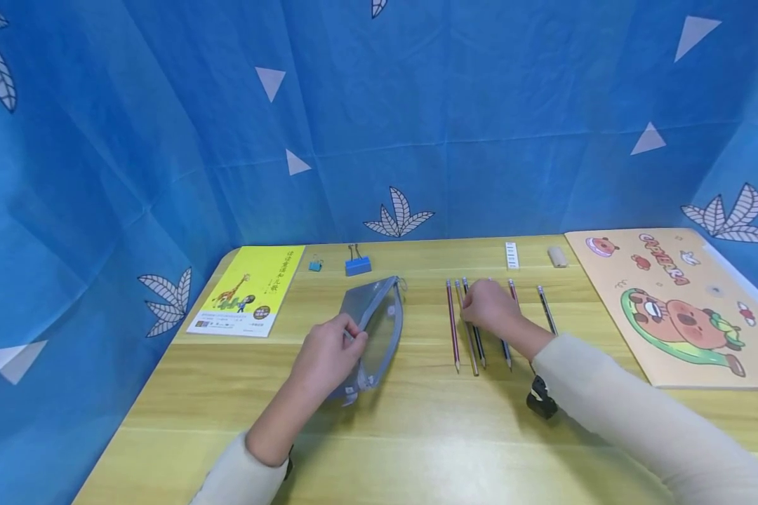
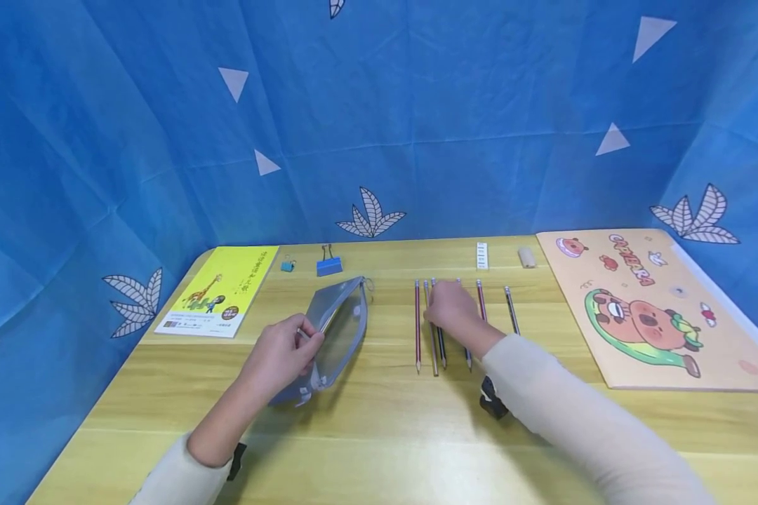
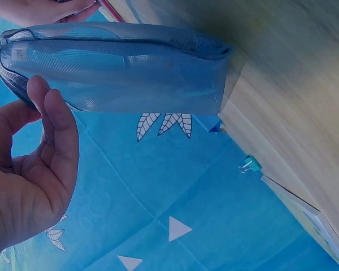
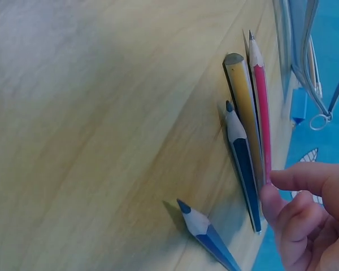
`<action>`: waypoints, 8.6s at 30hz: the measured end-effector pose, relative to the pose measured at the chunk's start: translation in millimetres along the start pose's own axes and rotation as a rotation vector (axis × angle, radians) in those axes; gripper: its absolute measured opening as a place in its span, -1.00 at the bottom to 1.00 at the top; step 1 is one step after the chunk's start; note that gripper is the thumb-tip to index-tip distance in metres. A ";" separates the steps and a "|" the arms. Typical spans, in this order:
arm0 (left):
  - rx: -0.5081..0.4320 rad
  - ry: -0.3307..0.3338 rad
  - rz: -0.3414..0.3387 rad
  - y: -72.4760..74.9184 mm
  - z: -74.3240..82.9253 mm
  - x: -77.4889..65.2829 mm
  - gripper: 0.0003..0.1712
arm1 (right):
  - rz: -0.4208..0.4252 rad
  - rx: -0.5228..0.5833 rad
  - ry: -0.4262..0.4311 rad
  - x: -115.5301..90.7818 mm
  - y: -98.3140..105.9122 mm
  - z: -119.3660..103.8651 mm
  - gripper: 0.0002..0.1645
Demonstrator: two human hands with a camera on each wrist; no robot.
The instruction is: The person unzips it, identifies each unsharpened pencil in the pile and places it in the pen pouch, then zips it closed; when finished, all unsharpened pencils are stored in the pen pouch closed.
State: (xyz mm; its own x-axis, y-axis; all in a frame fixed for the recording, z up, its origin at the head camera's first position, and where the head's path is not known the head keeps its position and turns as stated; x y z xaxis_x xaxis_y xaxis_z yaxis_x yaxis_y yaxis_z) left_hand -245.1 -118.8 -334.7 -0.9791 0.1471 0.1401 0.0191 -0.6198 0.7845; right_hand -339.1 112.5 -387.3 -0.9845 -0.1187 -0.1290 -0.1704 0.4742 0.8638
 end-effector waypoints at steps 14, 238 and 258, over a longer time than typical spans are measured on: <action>-0.003 -0.011 0.000 -1.2 1.3 -0.4 -0.85 | -0.048 -0.025 -0.106 3.7 -11.1 -1.2 -0.69; 0.605 -0.331 0.084 -51.1 61.9 20.2 -0.76 | -0.276 1.449 -0.375 -45.7 -60.7 -29.5 -0.52; 0.558 -0.115 0.198 -0.4 -4.9 25.1 -0.68 | -0.164 1.444 -0.422 -41.4 -49.1 -6.0 -0.47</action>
State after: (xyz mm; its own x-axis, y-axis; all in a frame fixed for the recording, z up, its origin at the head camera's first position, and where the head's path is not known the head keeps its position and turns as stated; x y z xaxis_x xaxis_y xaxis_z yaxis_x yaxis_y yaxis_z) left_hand -270.7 -118.6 -334.4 -0.9186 0.1723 0.3556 0.3323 -0.1499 0.9312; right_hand -289.7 89.0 -421.5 -0.8477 -0.1215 -0.5164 0.0772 0.9348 -0.3467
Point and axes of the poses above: each hand's wrist, its own x-axis towards the middle knuckle, its own y-axis out of the back of the hand, z = x × y, the point moved 9 cm from there along x, towards the middle knuckle, and after that the axes turned 5 degrees about -y, right-handed, at the moved point
